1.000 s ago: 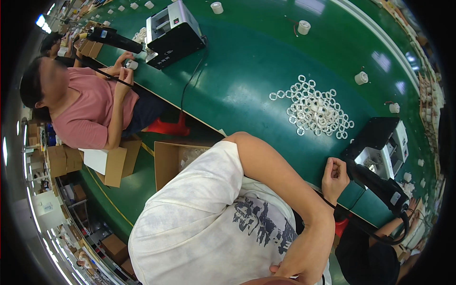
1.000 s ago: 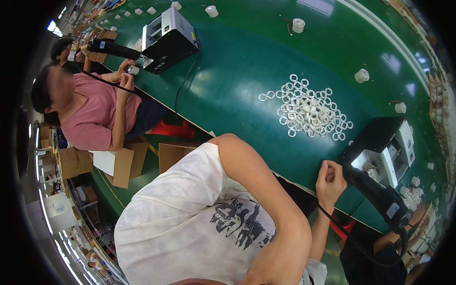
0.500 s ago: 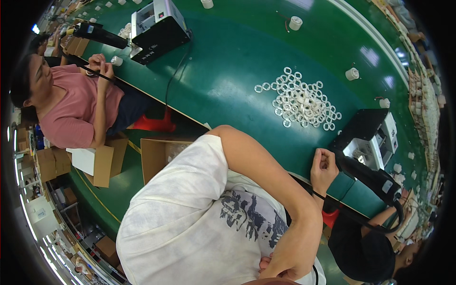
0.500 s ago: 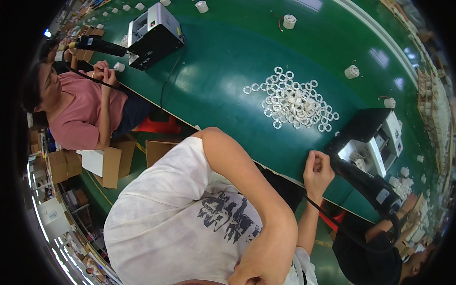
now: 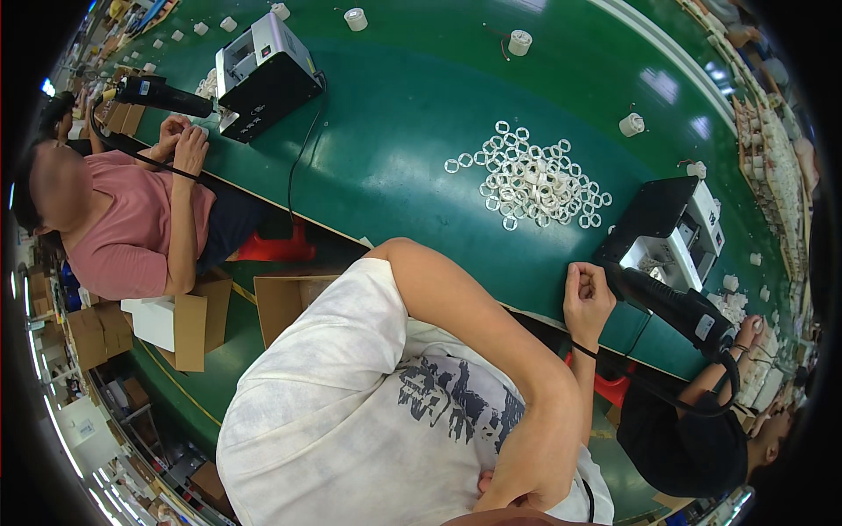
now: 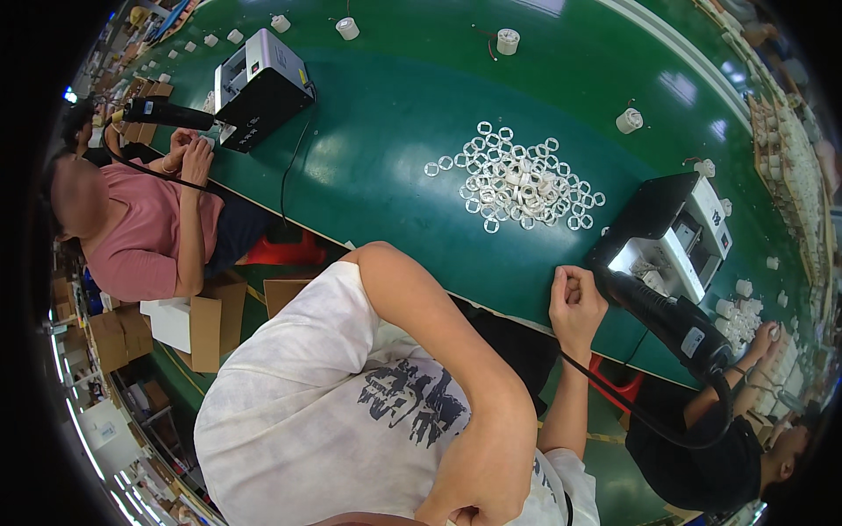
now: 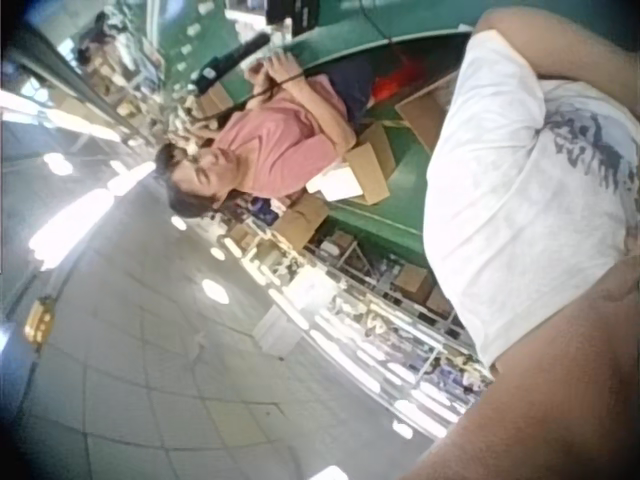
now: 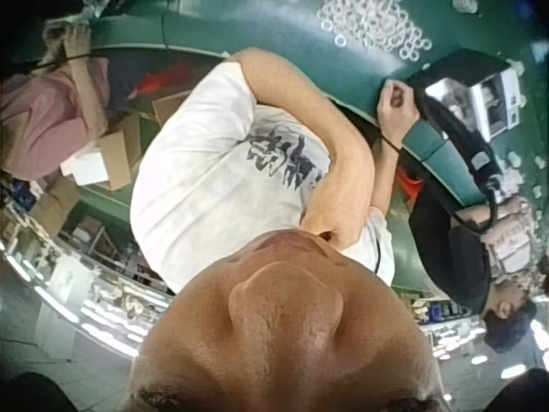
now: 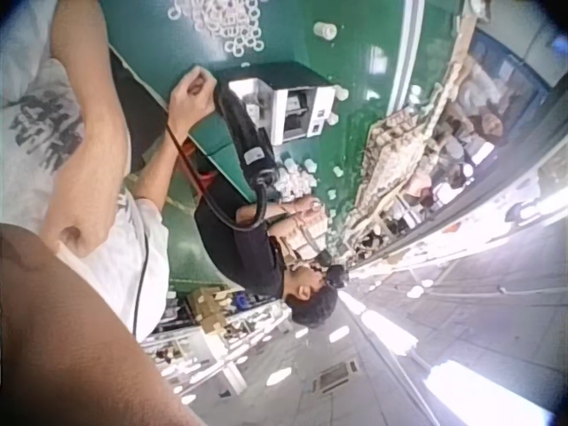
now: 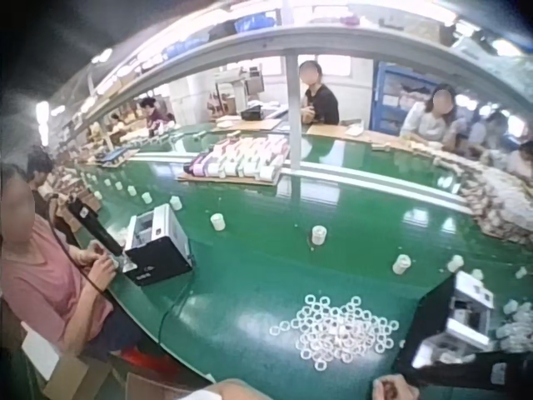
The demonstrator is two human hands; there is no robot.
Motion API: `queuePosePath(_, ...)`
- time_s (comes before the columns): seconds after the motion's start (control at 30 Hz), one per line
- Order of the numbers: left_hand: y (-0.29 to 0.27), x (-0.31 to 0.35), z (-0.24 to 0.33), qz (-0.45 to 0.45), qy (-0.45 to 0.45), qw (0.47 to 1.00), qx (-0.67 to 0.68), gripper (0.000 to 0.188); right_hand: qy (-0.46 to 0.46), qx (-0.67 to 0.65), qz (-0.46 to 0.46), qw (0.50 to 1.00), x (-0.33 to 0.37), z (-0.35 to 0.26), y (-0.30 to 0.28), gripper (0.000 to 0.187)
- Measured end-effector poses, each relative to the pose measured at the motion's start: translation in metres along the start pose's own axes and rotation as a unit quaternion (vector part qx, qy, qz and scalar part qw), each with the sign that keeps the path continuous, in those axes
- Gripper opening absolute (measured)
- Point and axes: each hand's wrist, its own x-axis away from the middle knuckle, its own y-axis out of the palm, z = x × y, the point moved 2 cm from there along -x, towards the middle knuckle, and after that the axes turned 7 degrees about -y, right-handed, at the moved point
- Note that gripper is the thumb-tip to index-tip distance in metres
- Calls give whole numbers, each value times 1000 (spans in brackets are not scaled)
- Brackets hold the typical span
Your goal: The person assembles small plastic and metal electronic components on a factory workbench using an electric screwdriver.
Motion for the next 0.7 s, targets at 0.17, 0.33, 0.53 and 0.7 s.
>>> queuePosePath(0.17, -2, 9, 3, -11, -11, 1000, 8, 32, -11, -16, 31, 999, -4, -1, 3, 7)
queuePosePath(0.33, -6, 12, 2, -16, -13, 1000, 5, 33, -8, -23, 23, 999, -4, 2, 5, 7)
queuePosePath(0.53, -11, 17, 3, -6, -25, 1000, 0, 34, 0, -18, 19, 1000, -4, -2, 3, 6)
queuePosePath(0.7, -14, 22, 4, -4, -45, 999, -2, 36, -7, -11, 20, 1000, -5, -3, 4, 6)
